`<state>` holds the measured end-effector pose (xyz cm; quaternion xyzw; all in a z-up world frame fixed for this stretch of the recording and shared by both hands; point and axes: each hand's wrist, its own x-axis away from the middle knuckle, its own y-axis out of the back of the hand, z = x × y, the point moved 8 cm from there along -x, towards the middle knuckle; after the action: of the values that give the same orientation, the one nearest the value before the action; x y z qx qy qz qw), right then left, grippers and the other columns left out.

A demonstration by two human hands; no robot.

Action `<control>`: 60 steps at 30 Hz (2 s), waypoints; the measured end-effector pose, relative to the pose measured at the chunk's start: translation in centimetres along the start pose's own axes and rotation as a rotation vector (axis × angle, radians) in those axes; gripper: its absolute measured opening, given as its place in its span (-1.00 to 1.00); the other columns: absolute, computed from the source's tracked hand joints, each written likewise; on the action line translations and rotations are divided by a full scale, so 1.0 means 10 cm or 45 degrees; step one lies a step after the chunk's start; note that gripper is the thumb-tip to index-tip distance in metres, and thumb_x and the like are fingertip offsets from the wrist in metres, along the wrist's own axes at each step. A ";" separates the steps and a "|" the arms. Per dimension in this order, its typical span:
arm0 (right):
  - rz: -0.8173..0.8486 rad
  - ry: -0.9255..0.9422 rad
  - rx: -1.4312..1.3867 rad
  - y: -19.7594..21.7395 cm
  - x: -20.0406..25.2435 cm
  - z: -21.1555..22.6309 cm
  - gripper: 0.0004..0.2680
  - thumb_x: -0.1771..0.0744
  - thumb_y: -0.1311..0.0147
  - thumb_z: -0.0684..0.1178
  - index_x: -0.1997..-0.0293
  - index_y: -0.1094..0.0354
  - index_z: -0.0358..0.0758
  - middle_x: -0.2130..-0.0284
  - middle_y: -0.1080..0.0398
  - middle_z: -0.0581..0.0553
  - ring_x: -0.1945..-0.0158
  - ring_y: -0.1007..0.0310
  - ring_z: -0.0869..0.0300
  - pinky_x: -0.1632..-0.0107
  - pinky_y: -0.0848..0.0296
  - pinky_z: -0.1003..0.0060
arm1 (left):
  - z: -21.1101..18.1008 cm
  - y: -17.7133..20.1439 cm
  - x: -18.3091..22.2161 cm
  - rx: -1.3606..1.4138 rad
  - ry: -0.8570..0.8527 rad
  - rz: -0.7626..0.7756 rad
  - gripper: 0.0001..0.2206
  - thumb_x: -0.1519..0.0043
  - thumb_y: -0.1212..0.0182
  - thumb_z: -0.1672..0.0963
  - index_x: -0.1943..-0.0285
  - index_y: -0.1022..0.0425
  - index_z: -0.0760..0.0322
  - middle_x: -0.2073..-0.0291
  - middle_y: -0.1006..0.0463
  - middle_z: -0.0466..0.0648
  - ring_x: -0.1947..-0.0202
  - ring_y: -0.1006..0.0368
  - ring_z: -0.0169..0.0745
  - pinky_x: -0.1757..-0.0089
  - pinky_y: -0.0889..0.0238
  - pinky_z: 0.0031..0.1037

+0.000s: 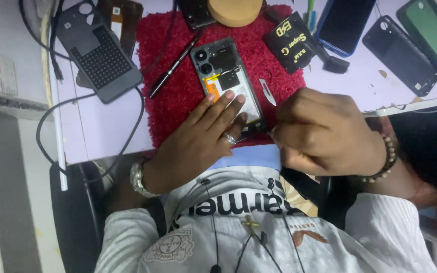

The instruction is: Using a precision screwdriver to work on the internal components of a disassembled smartphone at a repair bench.

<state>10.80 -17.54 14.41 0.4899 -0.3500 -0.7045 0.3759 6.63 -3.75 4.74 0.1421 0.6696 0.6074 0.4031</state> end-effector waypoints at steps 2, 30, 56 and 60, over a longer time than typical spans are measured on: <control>-0.075 0.035 -0.010 0.01 0.05 0.01 -0.97 -0.44 -0.03 -0.19 0.08 -0.26 -0.21 0.34 -0.33 -0.15 0.38 -0.37 0.05 0.35 -0.36 0.23 | -0.02 0.01 -0.02 0.020 -0.001 -0.008 -0.66 -0.53 -0.06 0.03 -0.37 -0.47 0.27 -0.49 -0.34 0.28 -0.51 -0.25 0.28 -0.43 -0.09 -0.04; -0.153 -0.632 -0.189 -0.01 0.35 -0.51 -0.83 -0.38 -0.07 -0.13 0.39 -0.41 -0.40 0.45 -0.46 -0.26 0.50 -0.41 0.05 0.43 -0.26 0.23 | -0.07 -0.08 -0.01 0.063 0.236 -0.109 -0.67 -0.60 0.08 0.09 -0.42 -0.54 0.18 -0.53 -0.35 0.14 -0.56 -0.17 0.17 -0.50 0.11 -0.09; 0.284 -0.261 -0.128 -0.06 0.08 -0.29 -0.79 -0.39 0.06 -0.14 -0.02 -0.53 -0.34 0.13 -0.54 -0.22 0.10 -0.54 -0.02 0.07 -0.56 0.16 | -0.05 -0.08 -0.02 0.151 0.239 -0.026 -0.65 -0.57 0.08 0.09 -0.45 -0.51 0.20 -0.55 -0.29 0.15 -0.58 -0.13 0.15 -0.48 0.06 -0.12; 0.125 -0.292 0.208 0.02 0.07 -0.26 -0.74 -0.43 -0.04 0.08 0.24 -0.52 -0.33 0.40 -0.39 -0.17 0.38 -0.38 0.01 0.41 -0.28 0.17 | -0.05 -0.08 -0.03 0.156 0.229 -0.018 -0.62 -0.57 0.12 0.09 -0.49 -0.45 0.28 -0.54 -0.29 0.20 -0.56 -0.15 0.19 -0.48 0.04 -0.10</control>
<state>13.13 -18.56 13.58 0.4173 -0.4703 -0.7057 0.3265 6.64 -4.49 4.05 0.1067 0.7400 0.5727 0.3362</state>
